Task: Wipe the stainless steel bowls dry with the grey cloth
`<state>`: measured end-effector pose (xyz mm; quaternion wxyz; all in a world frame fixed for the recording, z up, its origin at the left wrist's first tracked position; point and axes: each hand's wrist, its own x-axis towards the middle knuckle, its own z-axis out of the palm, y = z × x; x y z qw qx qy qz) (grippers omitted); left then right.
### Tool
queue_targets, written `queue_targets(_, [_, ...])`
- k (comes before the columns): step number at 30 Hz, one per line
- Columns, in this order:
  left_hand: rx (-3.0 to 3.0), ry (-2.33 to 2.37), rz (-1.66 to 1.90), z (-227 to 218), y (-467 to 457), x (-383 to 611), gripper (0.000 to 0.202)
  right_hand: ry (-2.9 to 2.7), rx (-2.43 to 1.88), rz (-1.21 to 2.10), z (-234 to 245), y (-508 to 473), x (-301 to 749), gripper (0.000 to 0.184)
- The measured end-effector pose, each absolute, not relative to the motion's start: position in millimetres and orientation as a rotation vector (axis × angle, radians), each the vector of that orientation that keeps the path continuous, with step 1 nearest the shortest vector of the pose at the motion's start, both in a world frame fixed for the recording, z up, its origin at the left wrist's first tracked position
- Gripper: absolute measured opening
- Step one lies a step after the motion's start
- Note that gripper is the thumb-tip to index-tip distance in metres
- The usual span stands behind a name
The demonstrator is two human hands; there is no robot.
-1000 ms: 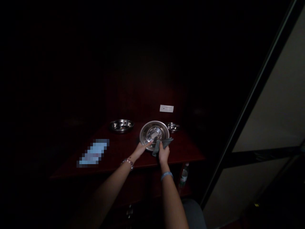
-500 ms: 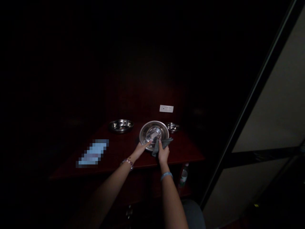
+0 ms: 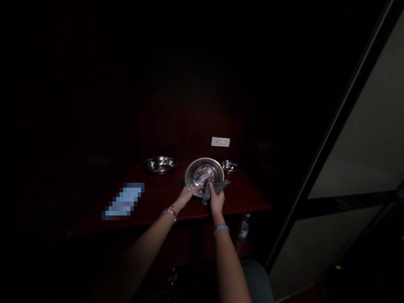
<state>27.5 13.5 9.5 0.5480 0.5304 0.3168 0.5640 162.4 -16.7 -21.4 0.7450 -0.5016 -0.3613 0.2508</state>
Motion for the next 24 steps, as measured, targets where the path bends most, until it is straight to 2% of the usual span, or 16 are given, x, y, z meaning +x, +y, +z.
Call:
queue_targets(5, [1.273, 0.713, 1.311, 9.8, 12.4, 27.7, 0.049, -0.809, -1.08, 0.564, -22.4, -15.9, 162.3, 0.058])
queue_targets(11, [1.262, 0.704, 1.316, 8.5, 13.2, 27.8, 0.062, -0.817, -1.089, 0.568, -23.3, -15.3, 162.7, 0.059])
queue_targets(24, [1.384, 0.69, 1.284, 8.5, 11.1, 30.1, 0.05, -0.836, -1.116, 0.566, -18.4, -20.7, 160.2, 0.059])
